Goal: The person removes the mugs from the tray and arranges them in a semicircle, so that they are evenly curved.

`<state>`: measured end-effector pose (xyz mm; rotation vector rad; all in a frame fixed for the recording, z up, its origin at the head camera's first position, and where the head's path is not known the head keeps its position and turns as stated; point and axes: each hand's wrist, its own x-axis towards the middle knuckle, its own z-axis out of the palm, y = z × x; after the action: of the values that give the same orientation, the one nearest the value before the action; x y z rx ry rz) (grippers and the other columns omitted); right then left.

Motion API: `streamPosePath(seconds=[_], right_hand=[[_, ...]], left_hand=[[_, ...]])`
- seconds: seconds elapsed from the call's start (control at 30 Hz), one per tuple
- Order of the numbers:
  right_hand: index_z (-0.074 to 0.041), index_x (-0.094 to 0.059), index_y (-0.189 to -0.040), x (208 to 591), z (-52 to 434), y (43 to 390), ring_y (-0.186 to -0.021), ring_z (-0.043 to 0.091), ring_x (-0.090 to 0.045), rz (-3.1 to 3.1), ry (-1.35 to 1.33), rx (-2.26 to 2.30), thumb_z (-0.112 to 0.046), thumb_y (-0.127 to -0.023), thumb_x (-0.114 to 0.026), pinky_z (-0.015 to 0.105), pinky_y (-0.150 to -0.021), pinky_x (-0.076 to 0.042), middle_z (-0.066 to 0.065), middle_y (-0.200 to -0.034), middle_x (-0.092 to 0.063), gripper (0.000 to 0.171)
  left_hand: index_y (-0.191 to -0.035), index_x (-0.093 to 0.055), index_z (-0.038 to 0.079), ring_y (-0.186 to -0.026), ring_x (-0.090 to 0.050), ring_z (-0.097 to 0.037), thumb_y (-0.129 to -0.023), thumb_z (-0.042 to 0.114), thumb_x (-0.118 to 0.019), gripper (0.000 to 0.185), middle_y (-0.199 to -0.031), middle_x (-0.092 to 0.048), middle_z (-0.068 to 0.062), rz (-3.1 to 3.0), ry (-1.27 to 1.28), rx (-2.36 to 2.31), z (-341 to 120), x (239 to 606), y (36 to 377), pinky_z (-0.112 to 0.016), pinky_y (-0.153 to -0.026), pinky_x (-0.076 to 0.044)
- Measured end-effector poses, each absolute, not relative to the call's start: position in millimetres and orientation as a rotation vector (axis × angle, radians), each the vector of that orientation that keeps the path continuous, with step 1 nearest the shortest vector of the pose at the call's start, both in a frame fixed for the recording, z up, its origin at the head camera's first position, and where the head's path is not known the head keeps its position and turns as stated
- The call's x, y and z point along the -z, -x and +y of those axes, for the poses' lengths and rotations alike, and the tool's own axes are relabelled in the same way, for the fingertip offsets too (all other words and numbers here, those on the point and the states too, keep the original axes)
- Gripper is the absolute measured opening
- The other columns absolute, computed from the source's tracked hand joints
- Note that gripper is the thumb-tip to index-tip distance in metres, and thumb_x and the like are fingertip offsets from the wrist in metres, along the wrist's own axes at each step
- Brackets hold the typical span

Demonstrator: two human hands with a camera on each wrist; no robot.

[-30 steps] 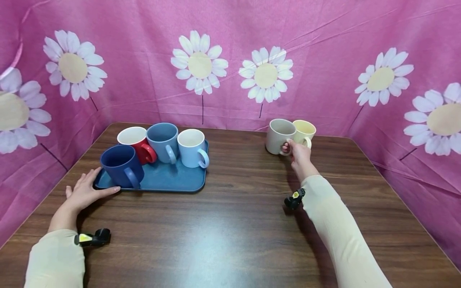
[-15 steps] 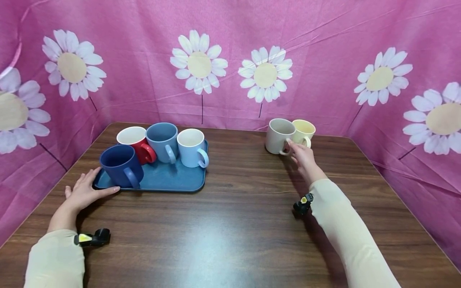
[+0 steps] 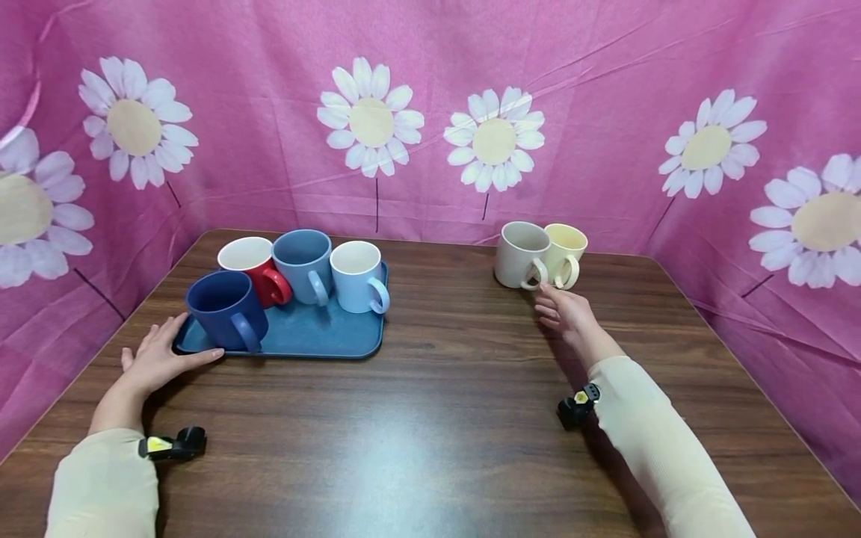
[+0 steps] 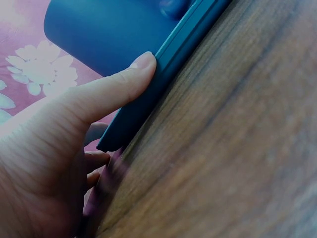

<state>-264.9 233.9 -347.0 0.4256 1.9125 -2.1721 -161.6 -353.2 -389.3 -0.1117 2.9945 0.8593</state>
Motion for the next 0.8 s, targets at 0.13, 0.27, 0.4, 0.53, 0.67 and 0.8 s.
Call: streamPosePath(seconds=[0.13, 0.27, 0.4, 0.53, 0.67, 0.8], right_hand=[[-0.005, -0.048, -0.103, 350.2, 229.2, 261.2, -0.093, 0.015, -0.055, 1.841, -0.356, 2.178, -0.026, -0.086, -0.053, 0.037, -0.093, -0.03, 0.0, -0.081, -0.063, 0.027], [-0.01, -0.054, -0.085, 351.7, 215.5, 259.0, -0.092, 0.016, -0.056, 1.83, -0.29, 2.171, -0.024, -0.087, -0.052, 0.038, -0.093, -0.031, 0.0, -0.079, -0.063, 0.014], [-0.009, -0.055, -0.086, 354.5, 194.7, 261.0, -0.101, 0.021, -0.052, 1.824, -0.271, 2.166, -0.024, -0.087, -0.053, 0.041, -0.094, -0.028, 0.005, -0.089, -0.063, 0.014], [0.001, -0.05, -0.108, 357.2, 170.3, 264.9, -0.109, 0.028, -0.045, 1.844, -0.247, 2.141, -0.025, -0.086, -0.053, 0.041, -0.093, -0.03, 0.017, -0.109, -0.056, 0.034], [0.009, -0.04, -0.122, 359.2, 145.9, 269.2, -0.107, 0.03, -0.047, 1.877, -0.214, 2.112, -0.028, -0.085, -0.054, 0.04, -0.088, -0.036, 0.021, -0.115, -0.051, 0.054], [0.009, -0.039, -0.123, 358.0, 120.4, 270.0, -0.105, 0.03, -0.048, 1.875, -0.187, 2.09, -0.028, -0.084, -0.055, 0.039, -0.086, -0.038, 0.022, -0.115, -0.051, 0.056]], left_hand=[[-0.137, -0.005, 0.001, -0.12, 0.007, -0.049, -0.075, 0.051, -0.057, 0.095, -0.133, -0.003, -0.035, 2.985, 0.122, -0.859, -354.5, 389.1, 161.1, -0.07, -0.078, 0.008], [-0.137, -0.004, 0.001, -0.12, 0.008, -0.049, -0.075, 0.052, -0.057, 0.096, -0.133, -0.003, -0.035, 2.982, 0.132, -0.857, -355.9, 388.8, 160.7, -0.07, -0.078, 0.008], [-0.137, -0.005, 0.001, -0.12, 0.007, -0.049, -0.075, 0.052, -0.056, 0.095, -0.133, -0.003, -0.035, 2.985, 0.131, -0.858, -356.4, 388.1, 159.9, -0.07, -0.078, 0.009], [-0.137, -0.006, 0.001, -0.12, 0.007, -0.049, -0.075, 0.052, -0.056, 0.094, -0.133, -0.004, -0.035, 2.981, 0.126, -0.871, -355.4, 387.1, 158.8, -0.07, -0.077, 0.009], [-0.137, -0.006, 0.001, -0.12, 0.007, -0.049, -0.075, 0.052, -0.057, 0.095, -0.133, -0.004, -0.035, 2.975, 0.131, -0.877, -353.7, 387.0, 159.0, -0.07, -0.078, 0.009], [-0.137, -0.005, 0.001, -0.12, 0.007, -0.049, -0.074, 0.053, -0.057, 0.097, -0.133, -0.003, -0.035, 2.969, 0.138, -0.875, -352.4, 387.3, 160.6, -0.069, -0.079, 0.01]])
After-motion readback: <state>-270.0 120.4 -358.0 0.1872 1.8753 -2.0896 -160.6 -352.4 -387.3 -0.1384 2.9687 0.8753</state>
